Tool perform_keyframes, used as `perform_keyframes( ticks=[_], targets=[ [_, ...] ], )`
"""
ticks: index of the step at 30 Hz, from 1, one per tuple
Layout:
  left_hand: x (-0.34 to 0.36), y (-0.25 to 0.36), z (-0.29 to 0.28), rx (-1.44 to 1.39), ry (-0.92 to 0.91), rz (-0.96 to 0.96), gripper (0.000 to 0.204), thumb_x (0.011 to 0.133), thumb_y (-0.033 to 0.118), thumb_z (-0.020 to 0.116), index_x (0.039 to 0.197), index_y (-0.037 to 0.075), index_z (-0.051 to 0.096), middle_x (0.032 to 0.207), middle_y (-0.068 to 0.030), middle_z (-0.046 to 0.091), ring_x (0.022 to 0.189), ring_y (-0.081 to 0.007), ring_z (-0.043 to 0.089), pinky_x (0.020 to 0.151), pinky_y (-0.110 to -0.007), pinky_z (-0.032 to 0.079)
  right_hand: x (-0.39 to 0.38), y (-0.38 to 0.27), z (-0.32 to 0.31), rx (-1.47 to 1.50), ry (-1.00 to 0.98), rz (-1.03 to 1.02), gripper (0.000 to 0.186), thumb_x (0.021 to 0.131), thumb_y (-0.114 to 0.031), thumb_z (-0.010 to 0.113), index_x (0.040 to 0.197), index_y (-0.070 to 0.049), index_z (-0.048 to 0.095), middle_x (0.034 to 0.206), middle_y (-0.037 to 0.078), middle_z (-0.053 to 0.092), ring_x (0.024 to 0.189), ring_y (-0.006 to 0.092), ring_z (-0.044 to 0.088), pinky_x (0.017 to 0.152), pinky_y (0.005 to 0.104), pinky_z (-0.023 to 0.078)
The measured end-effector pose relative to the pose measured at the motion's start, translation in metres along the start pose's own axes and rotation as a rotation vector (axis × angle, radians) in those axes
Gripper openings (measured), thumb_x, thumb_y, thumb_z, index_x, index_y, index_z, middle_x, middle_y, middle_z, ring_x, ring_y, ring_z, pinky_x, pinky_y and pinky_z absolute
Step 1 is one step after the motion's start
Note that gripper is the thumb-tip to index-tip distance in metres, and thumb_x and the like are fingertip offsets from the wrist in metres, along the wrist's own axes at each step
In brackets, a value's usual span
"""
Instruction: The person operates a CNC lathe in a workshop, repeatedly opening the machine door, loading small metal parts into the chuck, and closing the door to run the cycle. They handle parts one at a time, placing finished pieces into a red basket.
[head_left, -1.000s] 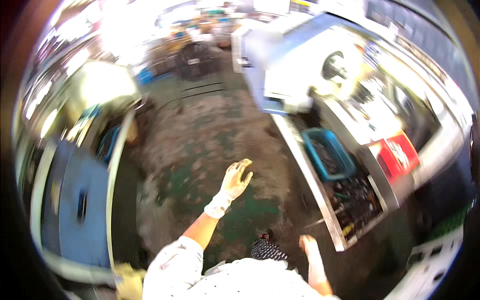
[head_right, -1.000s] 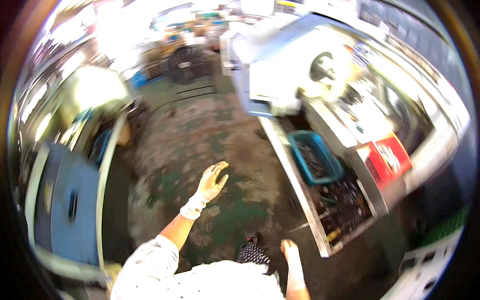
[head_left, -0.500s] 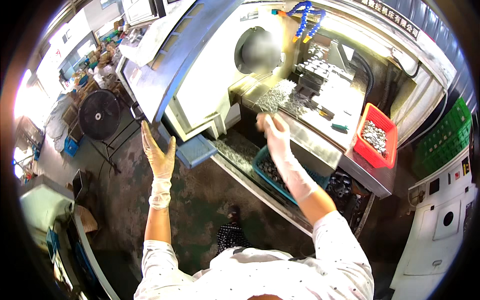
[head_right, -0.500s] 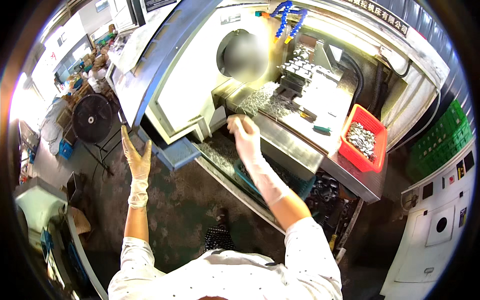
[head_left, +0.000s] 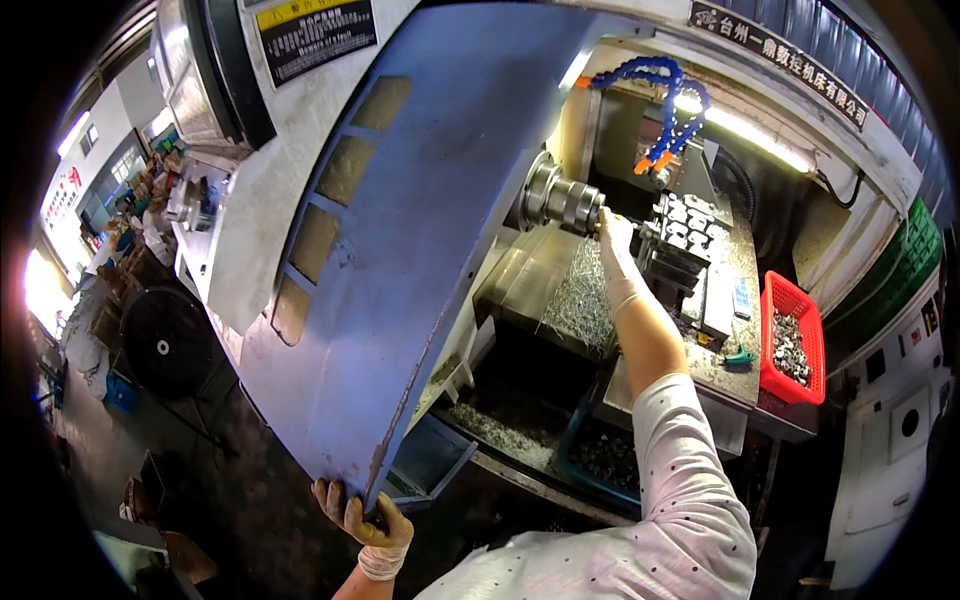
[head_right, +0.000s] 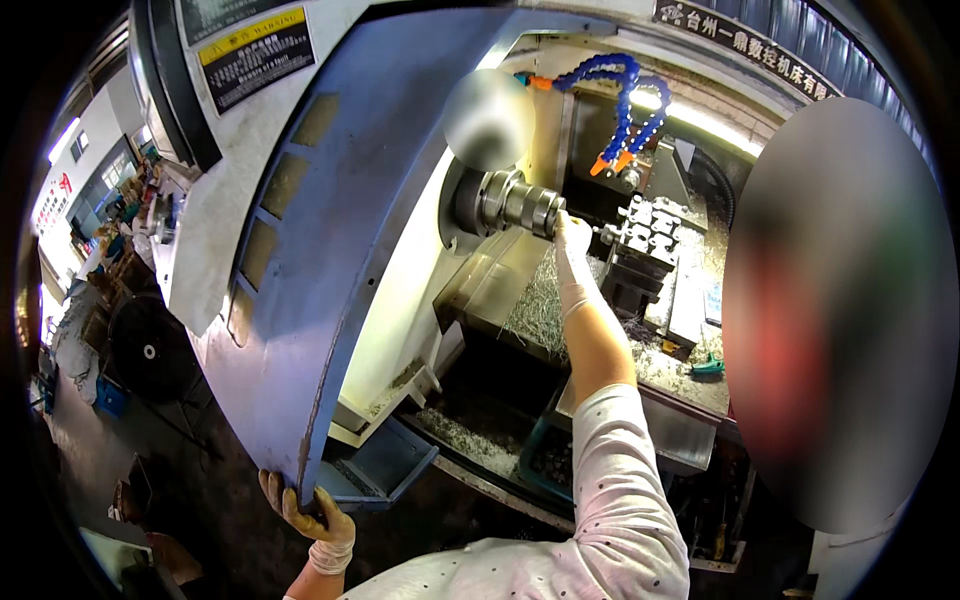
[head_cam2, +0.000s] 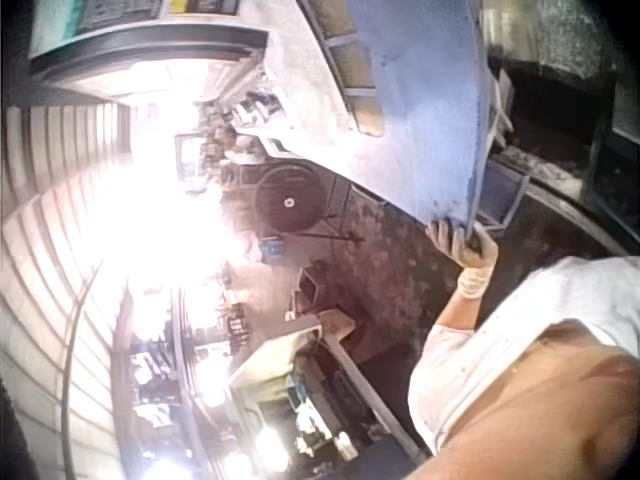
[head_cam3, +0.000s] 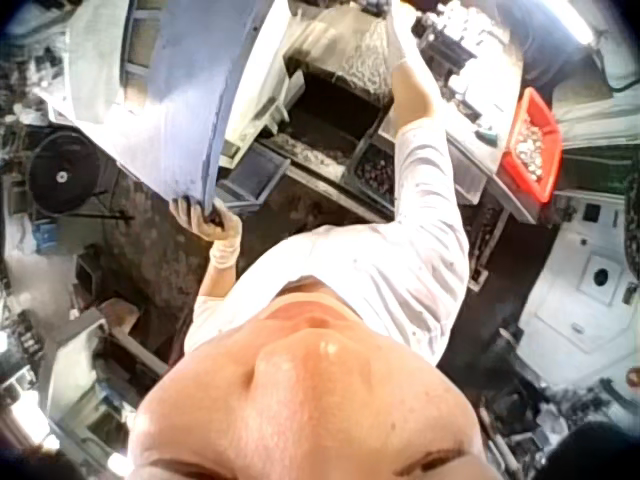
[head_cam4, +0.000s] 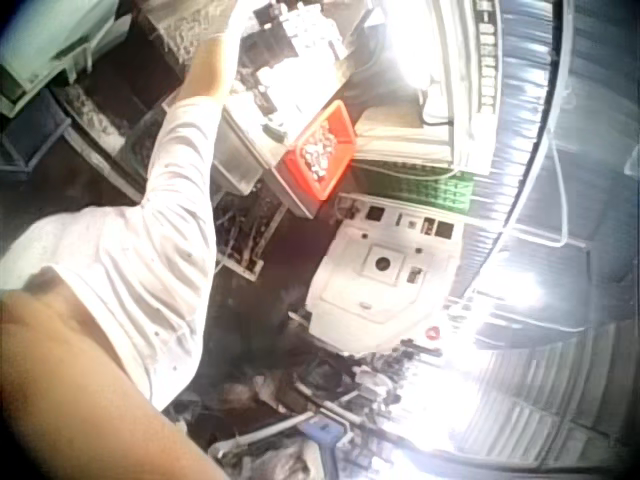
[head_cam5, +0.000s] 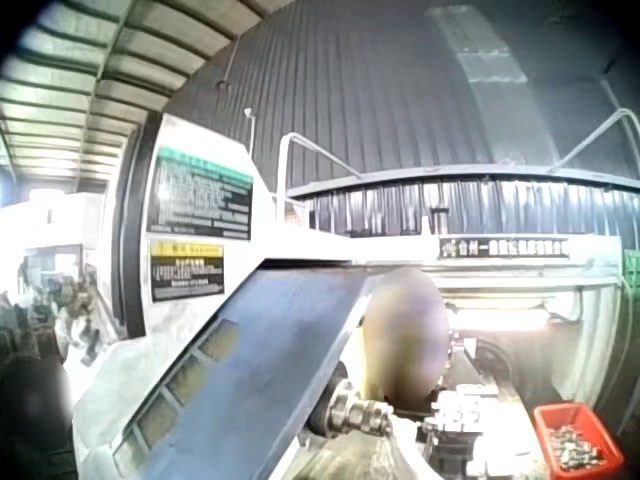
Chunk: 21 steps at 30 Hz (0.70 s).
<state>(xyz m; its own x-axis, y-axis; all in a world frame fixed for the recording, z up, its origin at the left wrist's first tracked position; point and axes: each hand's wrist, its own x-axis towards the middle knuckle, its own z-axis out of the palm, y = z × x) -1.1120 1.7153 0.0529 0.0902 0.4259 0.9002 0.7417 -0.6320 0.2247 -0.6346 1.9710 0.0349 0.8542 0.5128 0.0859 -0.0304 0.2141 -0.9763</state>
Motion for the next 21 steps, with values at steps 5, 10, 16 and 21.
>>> perform_keyframes(
  ticks=[5, 10, 16, 21],
  targets=[
    [-0.006, -0.007, 0.0, -0.014, -0.058, -0.024, 0.047, 0.073, 0.001, 0.04, 0.118, 0.009, 0.027, 0.117, -0.0166, 0.032, 0.115, -0.0421, 0.025, 0.093, -0.055, 0.017, 0.001, 0.003, 0.006, 0.304, 0.145, 0.234, 0.019, 0.075, -0.02, 0.05, 0.069, -0.002, 0.052, 0.061, 0.006, 0.052, 0.046, 0.014, 0.048, 0.04, 0.0246, 0.04],
    [-0.006, -0.006, -0.003, 0.008, -0.068, -0.026, 0.05, 0.07, 0.001, 0.04, 0.118, 0.011, 0.027, 0.117, -0.0152, 0.031, 0.115, -0.0432, 0.024, 0.093, -0.056, 0.017, 0.002, 0.014, 0.008, 0.166, 0.082, 0.04, 0.029, 0.07, -0.029, 0.058, 0.075, -0.002, 0.053, 0.064, 0.003, 0.051, 0.052, 0.0119, 0.047, 0.046, 0.0254, 0.041],
    [0.001, 0.002, -0.002, 0.036, -0.045, -0.054, 0.05, 0.072, -0.004, 0.042, 0.117, 0.007, 0.026, 0.115, -0.0171, 0.033, 0.114, -0.0435, 0.026, 0.092, -0.056, 0.019, -0.019, -0.024, 0.012, 0.401, 0.327, 0.185, 0.028, 0.073, -0.029, 0.053, 0.067, -0.002, 0.05, 0.055, 0.006, 0.047, 0.045, 0.0157, 0.046, 0.042, 0.0263, 0.04],
    [0.014, 0.012, 0.015, 0.052, 0.153, -0.123, 0.05, 0.074, -0.006, 0.049, 0.12, -0.004, 0.028, 0.121, -0.022, 0.035, 0.112, -0.0339, 0.036, 0.095, -0.042, 0.025, -0.107, -0.019, -0.013, -0.536, -0.304, -0.252, 0.026, 0.069, -0.024, 0.058, 0.073, 0.001, 0.053, 0.086, 0.015, 0.053, 0.075, 0.0234, 0.054, 0.06, 0.0315, 0.045]
  ],
)
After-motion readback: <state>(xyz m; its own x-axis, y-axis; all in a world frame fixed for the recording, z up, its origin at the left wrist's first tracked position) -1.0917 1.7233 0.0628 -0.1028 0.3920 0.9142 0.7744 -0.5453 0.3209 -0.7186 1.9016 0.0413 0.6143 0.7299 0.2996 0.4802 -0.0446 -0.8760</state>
